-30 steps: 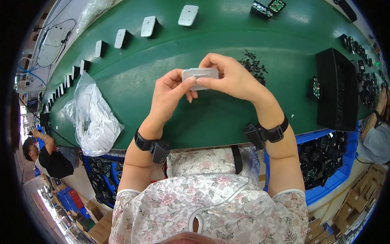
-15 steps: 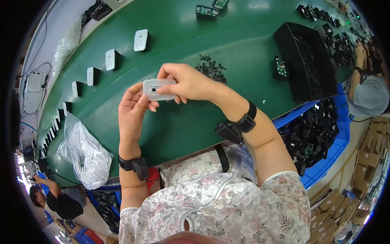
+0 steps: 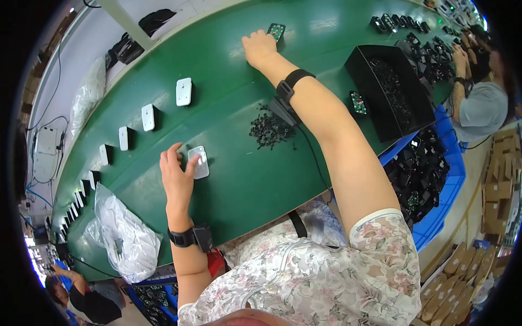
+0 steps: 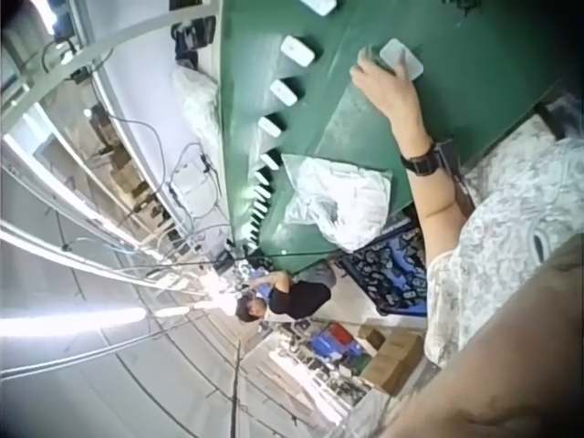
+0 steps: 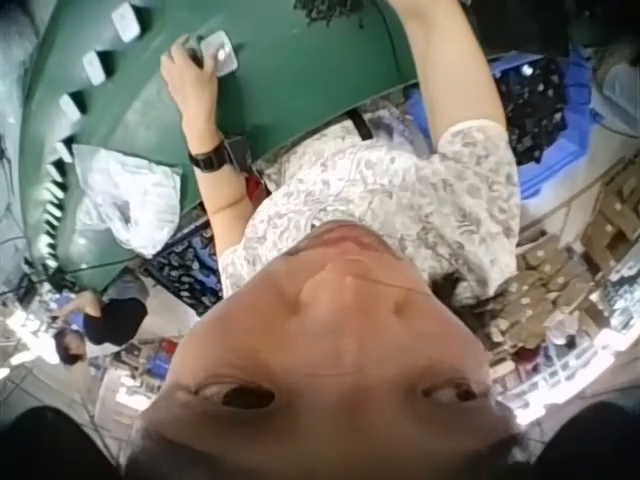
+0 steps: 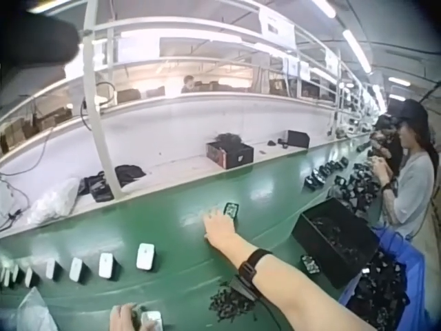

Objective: The person picks up a white plastic cover, inserts a small black component into it by hand, and then presses the cover onto a black electronic base. Finally, the person places the assembled unit onto the green workbench.

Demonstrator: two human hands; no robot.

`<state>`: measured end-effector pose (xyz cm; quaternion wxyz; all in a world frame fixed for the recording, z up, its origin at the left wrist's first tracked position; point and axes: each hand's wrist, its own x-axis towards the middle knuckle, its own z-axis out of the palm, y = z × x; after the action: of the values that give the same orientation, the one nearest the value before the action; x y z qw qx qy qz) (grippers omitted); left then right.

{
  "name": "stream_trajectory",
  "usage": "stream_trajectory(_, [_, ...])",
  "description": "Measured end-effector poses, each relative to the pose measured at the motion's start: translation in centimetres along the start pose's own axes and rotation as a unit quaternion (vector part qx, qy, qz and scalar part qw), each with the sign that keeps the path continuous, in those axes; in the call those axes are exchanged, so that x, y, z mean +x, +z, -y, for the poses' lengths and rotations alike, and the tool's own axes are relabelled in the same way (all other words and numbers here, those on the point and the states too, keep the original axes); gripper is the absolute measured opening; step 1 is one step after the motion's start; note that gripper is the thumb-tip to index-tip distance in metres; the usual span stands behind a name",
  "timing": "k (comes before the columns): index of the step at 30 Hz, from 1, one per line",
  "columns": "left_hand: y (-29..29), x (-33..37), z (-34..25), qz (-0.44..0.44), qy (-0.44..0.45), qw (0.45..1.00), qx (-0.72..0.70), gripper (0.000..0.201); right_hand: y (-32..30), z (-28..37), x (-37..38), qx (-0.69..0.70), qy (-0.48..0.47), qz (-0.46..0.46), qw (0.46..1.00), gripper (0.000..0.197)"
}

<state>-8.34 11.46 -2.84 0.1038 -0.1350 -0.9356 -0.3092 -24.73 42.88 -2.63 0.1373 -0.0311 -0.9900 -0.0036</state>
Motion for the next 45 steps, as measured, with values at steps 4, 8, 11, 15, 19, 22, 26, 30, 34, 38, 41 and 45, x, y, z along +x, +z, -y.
stream_trajectory(4, [-0.7,-0.6,-2.1,0.06,0.045,0.994,0.077,0.058,-0.4,-0.8,-1.2,0.136,0.055,-0.063,0.987,0.053])
stream_trajectory(8, [-0.5,-0.5,-2.4,0.056,0.076,0.994,0.053,0.055,-3.7,-3.8,-6.8,0.338,0.115,-0.1,0.929,0.049])
stream_trajectory(11, [0.0,-0.3,-2.0,0.045,0.108,0.993,0.021,0.053,-3.4,-5.4,-11.3,0.251,0.15,-0.081,0.953,0.042])
stream_trajectory(15, [0.7,0.1,-1.1,0.031,0.143,0.989,-0.022,0.055,-3.1,-7.0,-14.4,0.203,0.061,-0.089,0.973,0.036])
stream_trajectory(19, [1.0,0.4,-0.1,0.023,0.16,0.985,-0.063,0.056,-6.3,-1.8,-14.8,0.332,0.028,-0.104,0.937,0.031])
stream_trajectory(22, [0.7,0.2,-0.1,0.018,0.137,0.982,-0.126,0.053,-7.8,3.7,-15.9,0.361,-0.136,-0.091,0.918,0.031])
stream_trajectory(26, [0.0,0.4,0.8,0.014,0.109,0.983,-0.147,0.046,-7.8,9.2,-16.5,0.356,-0.219,-0.018,0.908,0.033])
stream_trajectory(30, [-0.8,0.6,0.6,0.005,0.131,0.977,-0.169,0.04,-6.6,11.0,-16.0,0.328,-0.268,-0.002,0.906,0.032])
stream_trajectory(34, [-1.3,0.1,1.0,0.047,0.101,0.98,-0.162,0.034,-6.3,11.6,-15.8,0.305,-0.282,0.032,0.909,0.031])
stream_trajectory(38, [-1.4,-0.2,0.9,0.066,0.104,0.982,-0.141,0.036,-6.4,11.7,-15.9,0.306,-0.279,0.043,0.909,0.031])
stream_trajectory(41, [-1.1,-0.4,1.1,0.042,0.145,0.985,-0.088,0.038,-5.8,11.6,-15.9,0.308,-0.3,0.003,0.903,0.032])
stream_trajectory(45, [-1.5,-0.9,0.7,0.052,0.132,0.989,-0.051,0.039,-6.0,12.3,-16.7,0.257,-0.318,-0.027,0.912,0.033])
